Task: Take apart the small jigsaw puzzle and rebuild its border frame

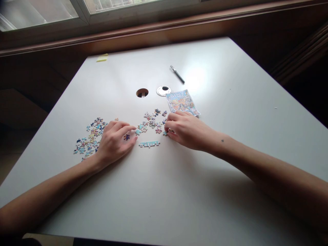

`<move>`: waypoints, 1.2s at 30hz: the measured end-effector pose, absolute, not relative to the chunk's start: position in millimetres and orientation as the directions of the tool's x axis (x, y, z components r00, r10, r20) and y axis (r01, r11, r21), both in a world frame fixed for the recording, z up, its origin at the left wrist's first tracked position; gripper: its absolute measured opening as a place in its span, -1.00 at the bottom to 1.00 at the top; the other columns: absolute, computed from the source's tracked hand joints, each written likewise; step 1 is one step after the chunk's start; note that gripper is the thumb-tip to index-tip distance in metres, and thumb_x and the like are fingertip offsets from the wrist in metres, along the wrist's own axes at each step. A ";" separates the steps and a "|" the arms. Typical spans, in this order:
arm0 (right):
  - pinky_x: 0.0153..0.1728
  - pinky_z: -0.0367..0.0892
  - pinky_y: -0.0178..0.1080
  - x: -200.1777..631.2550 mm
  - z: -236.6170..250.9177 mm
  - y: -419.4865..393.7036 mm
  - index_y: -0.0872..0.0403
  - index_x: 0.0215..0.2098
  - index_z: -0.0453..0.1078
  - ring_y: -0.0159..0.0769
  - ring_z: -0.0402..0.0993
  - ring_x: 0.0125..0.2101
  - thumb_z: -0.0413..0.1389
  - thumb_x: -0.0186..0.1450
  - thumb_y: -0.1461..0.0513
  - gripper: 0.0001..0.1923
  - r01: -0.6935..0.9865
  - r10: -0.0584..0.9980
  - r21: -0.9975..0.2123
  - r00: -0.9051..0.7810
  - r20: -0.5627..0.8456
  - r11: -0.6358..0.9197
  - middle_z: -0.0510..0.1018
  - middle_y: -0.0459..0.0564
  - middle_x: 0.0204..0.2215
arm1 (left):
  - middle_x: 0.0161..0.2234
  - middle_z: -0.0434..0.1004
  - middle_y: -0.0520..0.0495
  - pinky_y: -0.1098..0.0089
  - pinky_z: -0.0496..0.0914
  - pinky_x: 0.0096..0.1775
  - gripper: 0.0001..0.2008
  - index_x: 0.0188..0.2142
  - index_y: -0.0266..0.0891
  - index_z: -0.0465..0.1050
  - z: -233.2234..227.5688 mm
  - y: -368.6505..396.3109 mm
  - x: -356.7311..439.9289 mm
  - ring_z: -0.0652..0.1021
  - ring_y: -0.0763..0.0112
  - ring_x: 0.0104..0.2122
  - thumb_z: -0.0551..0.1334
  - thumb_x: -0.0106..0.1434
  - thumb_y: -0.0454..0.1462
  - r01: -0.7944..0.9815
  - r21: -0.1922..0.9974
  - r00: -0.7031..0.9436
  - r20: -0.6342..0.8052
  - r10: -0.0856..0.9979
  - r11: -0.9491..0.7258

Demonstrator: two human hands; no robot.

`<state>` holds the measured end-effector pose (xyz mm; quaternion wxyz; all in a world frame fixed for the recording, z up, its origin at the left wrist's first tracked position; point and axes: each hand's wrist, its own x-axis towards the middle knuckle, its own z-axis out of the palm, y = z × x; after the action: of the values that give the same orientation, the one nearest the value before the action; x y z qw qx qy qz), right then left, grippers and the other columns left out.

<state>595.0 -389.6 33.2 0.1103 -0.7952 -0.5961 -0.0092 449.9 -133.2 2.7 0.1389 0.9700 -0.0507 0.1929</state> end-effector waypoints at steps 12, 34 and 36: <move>-0.18 0.28 -0.13 592.8 33.8 -386.9 0.08 -0.24 0.48 -0.16 0.40 -0.28 0.02 0.36 0.25 -0.82 0.948 0.945 -0.167 0.296 0.138 -0.272 0.52 0.11 -0.23 | -0.12 0.53 -0.05 0.17 0.25 0.06 -0.87 -0.14 -0.13 0.51 5.5 -135.2 449.1 0.43 0.21 -0.06 0.25 0.31 -0.24 -0.191 0.281 0.931 0.355 -0.083 -0.940; -0.20 0.22 -0.15 594.7 29.9 -387.8 0.06 -0.28 0.44 -0.15 0.41 -0.27 0.05 0.33 0.20 -0.85 0.938 0.942 -0.169 0.321 0.103 -0.301 0.51 0.08 -0.24 | -0.17 0.59 -0.05 0.19 0.24 0.04 -0.82 -0.09 -0.17 0.45 0.6 -130.1 449.9 0.51 0.28 -0.11 0.13 0.39 -0.36 -0.223 0.374 0.914 0.401 -0.060 -0.900; -0.20 0.23 -0.15 594.3 30.6 -387.6 0.06 -0.28 0.44 -0.15 0.41 -0.27 0.05 0.33 0.20 -0.85 0.938 0.941 -0.164 0.322 0.098 -0.304 0.51 0.08 -0.23 | -0.08 0.55 -0.10 0.16 0.25 0.07 -0.79 -0.04 -0.18 0.47 2.2 -130.1 450.8 0.47 0.20 -0.03 0.17 0.35 -0.33 -0.188 0.362 0.919 0.392 -0.034 -0.913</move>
<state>594.3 -387.6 30.6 0.0954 -0.8075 -0.5820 0.0081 450.8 -130.1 2.2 0.2004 0.9589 -0.0581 0.1923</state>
